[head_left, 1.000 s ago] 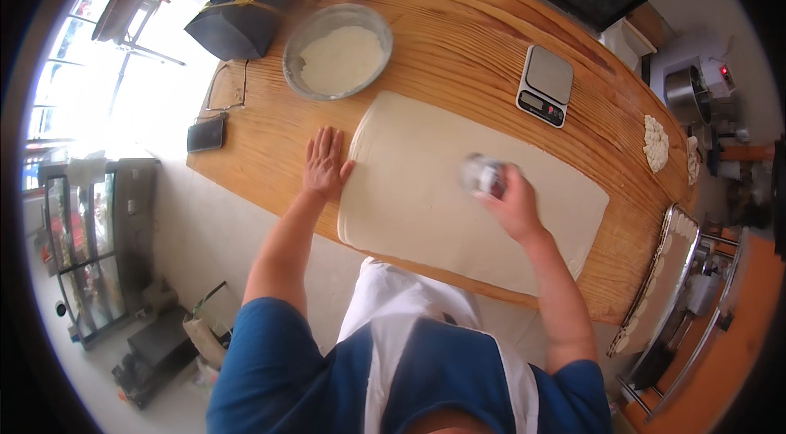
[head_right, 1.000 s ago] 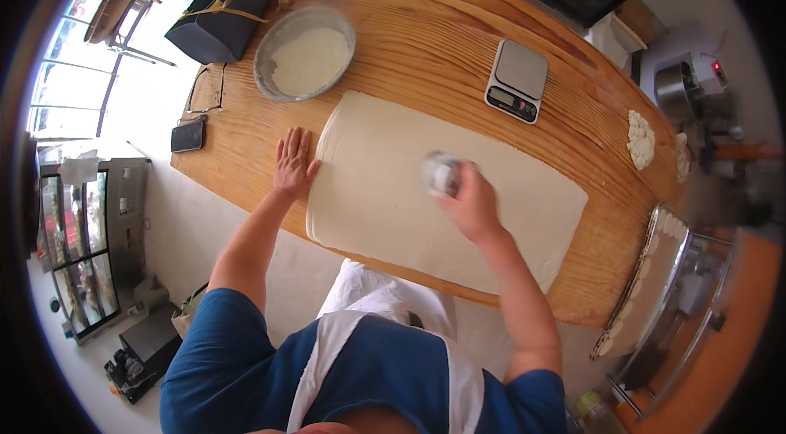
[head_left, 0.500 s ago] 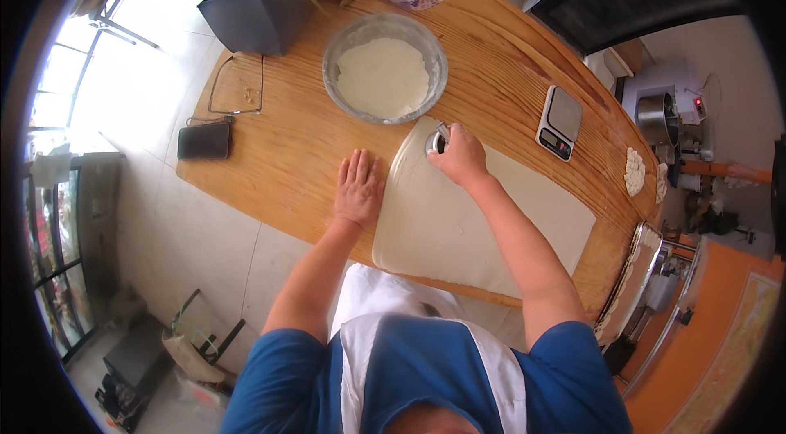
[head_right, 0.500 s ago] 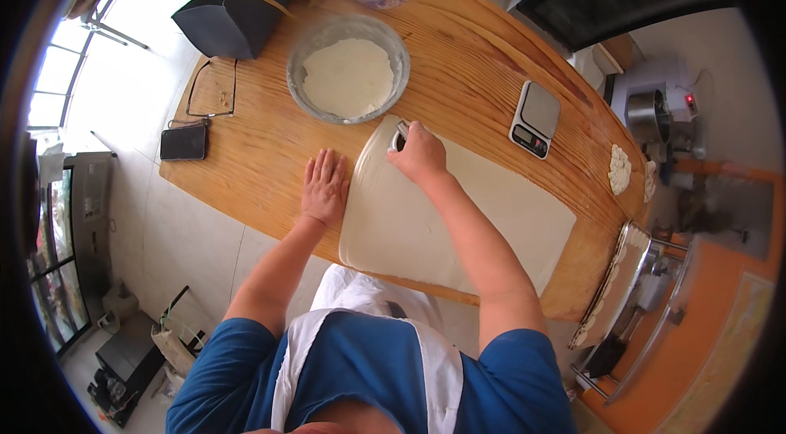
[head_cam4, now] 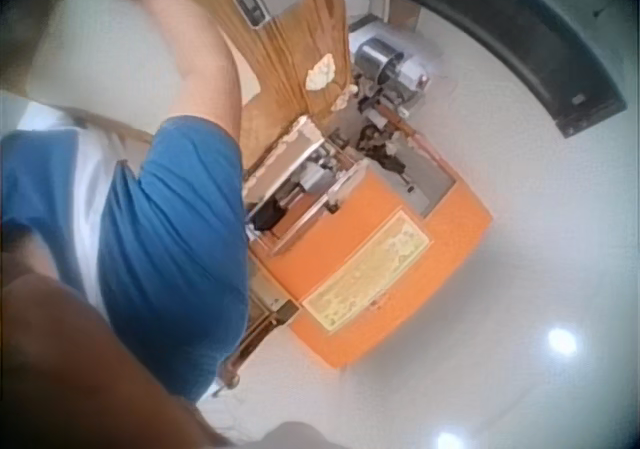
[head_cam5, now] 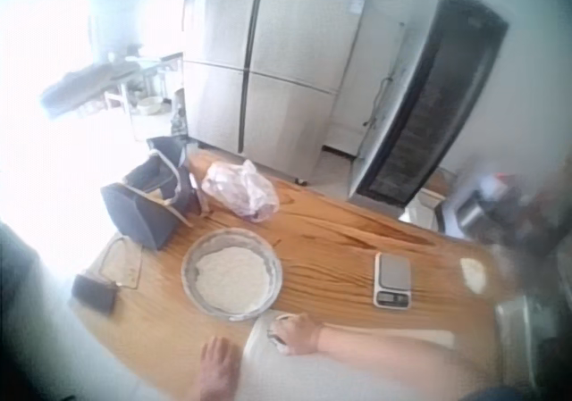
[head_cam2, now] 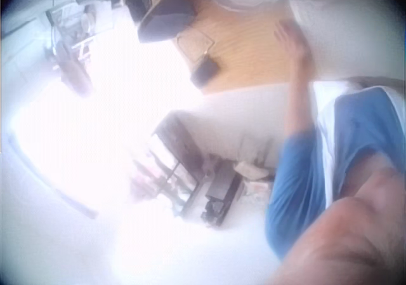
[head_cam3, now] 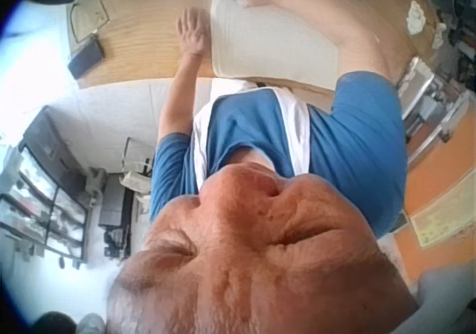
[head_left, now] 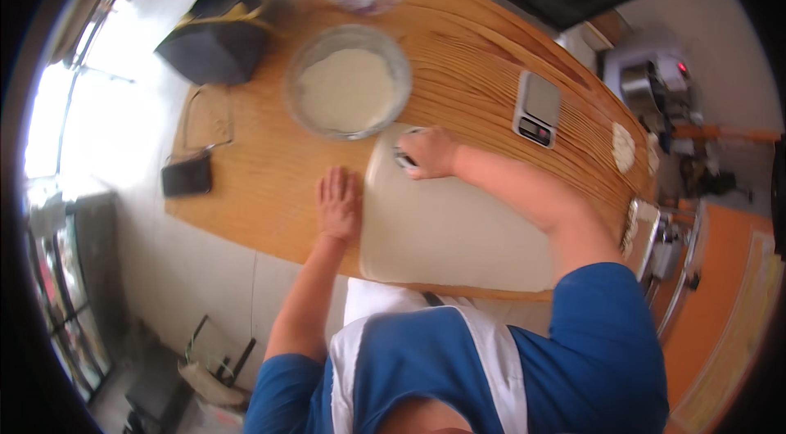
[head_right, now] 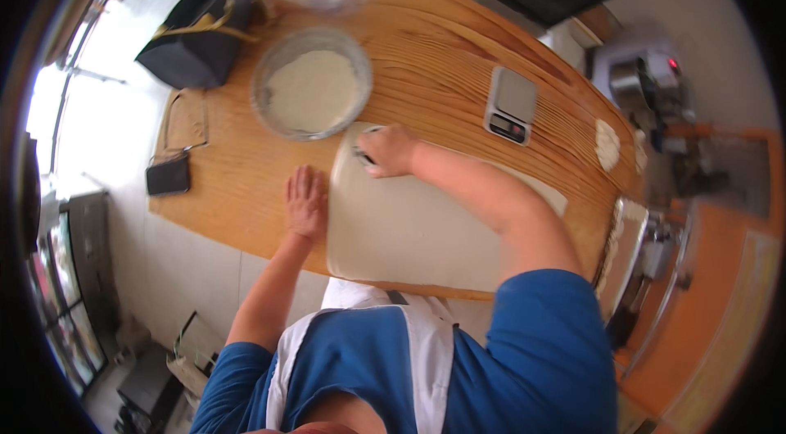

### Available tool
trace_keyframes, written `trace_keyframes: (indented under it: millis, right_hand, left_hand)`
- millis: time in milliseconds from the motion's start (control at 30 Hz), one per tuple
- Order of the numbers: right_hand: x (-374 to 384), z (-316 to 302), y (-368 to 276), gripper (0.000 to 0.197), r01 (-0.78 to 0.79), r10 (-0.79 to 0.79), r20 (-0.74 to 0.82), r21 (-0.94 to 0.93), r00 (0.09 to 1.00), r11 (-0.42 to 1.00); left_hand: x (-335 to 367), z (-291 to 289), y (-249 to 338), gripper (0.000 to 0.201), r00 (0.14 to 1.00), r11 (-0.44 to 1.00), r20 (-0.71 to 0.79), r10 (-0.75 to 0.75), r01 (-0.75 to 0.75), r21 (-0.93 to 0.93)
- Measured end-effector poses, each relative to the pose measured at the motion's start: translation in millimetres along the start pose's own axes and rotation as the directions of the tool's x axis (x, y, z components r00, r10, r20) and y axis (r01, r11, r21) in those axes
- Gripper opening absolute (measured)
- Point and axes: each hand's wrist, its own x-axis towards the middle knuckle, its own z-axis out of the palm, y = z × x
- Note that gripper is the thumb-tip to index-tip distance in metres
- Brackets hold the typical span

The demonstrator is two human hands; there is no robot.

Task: The person uses a circular metal cutter to stamp out circles of dough from a rolled sheet, placing each piece onto a scale to check its weight and then setting it aside on the table.

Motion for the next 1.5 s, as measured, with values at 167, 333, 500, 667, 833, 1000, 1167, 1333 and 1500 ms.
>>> trace_keyframes:
  millis: [167,333,500,667,833,1000,1167,1333,1500]
  right_hand:
    - [-14.6,18.3,-13.4,0.036,-0.218,0.295,-0.224,0.314,0.929,0.924]
    - [-93.5,23.3,-66.4,0.034,-0.02,0.54,-0.566,0.679,0.623,0.734]
    - [-109.8,37.4,-101.1,0.035,-0.014,0.406,-0.52,0.603,0.751,0.798]
    - [-140.5,31.7,-100.6,0.038,-0.128,0.49,-0.466,0.616,0.737,0.777]
    - [-151.4,52.6,-67.7,0.035,-0.293,0.446,-0.201,0.515,0.872,0.805]
    - [-145.8,47.3,-48.3,0.045,-0.191,0.492,-0.418,0.581,0.764,0.791]
    - [-144.9,66.0,58.4,0.075,-0.713,0.873,0.008,0.581,0.487,0.393]
    - [-165.5,56.6,127.5,0.068,-0.751,0.901,0.139,0.611,0.412,0.25]
    - [-159.4,77.3,142.9,0.047,-0.647,0.944,0.068,0.744,0.324,0.169]
  left_hand:
    - [1.5,-2.3,-5.6,0.045,1.0,0.997,-0.03,0.005,-0.003,0.073]
    - [1.1,-22.4,19.7,0.04,0.939,0.372,0.151,-0.309,0.265,-0.89]
    - [4.4,-28.8,74.7,0.056,0.811,-0.749,0.49,0.319,0.533,-0.394]
    - [-3.3,-3.5,65.4,0.031,0.78,-0.578,0.624,-0.057,0.483,-0.657]
    - [12.7,-12.7,72.6,0.026,0.815,-0.496,0.561,-0.148,0.429,-0.755]
    - [13.0,-13.6,76.1,0.034,0.724,-0.359,0.602,-0.338,0.492,-0.793]
    - [-0.5,-16.8,58.9,0.041,0.708,-0.33,0.616,-0.346,0.522,-0.786]
    - [-9.3,-31.6,82.6,0.035,0.852,-0.459,0.5,-0.156,0.386,-0.8]
    - [-2.6,-36.9,106.2,0.04,0.887,-0.537,0.455,-0.082,0.345,-0.77]
